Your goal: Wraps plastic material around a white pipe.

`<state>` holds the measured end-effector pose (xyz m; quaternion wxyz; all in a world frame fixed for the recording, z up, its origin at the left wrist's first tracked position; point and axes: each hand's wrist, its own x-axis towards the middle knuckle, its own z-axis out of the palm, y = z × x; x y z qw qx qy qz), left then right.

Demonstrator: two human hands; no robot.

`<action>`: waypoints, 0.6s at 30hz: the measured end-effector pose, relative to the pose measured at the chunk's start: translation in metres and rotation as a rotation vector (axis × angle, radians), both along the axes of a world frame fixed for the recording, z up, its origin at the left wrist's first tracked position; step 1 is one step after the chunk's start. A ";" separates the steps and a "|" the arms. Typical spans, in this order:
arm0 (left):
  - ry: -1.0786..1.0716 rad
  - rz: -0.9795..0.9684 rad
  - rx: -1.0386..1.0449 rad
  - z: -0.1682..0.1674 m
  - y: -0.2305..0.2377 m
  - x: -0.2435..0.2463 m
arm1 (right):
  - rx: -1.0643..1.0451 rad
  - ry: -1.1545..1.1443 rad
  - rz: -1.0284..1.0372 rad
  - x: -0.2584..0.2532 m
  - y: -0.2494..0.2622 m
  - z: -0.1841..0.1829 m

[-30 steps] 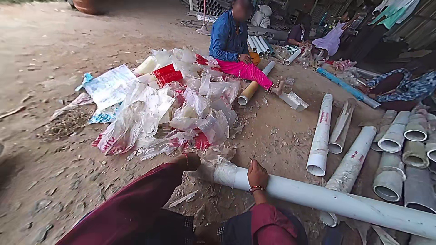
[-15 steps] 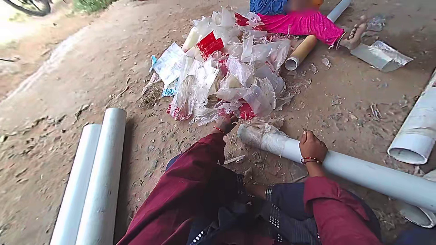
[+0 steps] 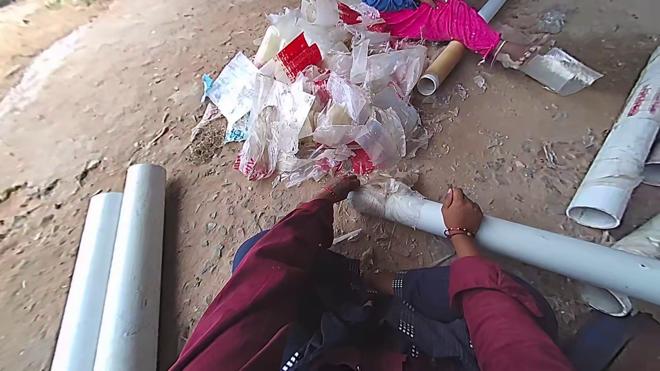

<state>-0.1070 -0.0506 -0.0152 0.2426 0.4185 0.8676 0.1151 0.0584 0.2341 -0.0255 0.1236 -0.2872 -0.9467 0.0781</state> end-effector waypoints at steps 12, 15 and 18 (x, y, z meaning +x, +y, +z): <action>0.047 0.006 -0.005 -0.015 0.008 -0.009 | 0.026 -0.021 -0.025 0.000 0.000 0.002; -0.051 0.095 -0.028 0.015 0.015 0.009 | 0.037 0.017 -0.016 0.000 -0.002 0.001; 0.081 0.027 -0.049 0.013 0.007 0.015 | 0.059 0.029 -0.006 0.000 -0.005 0.001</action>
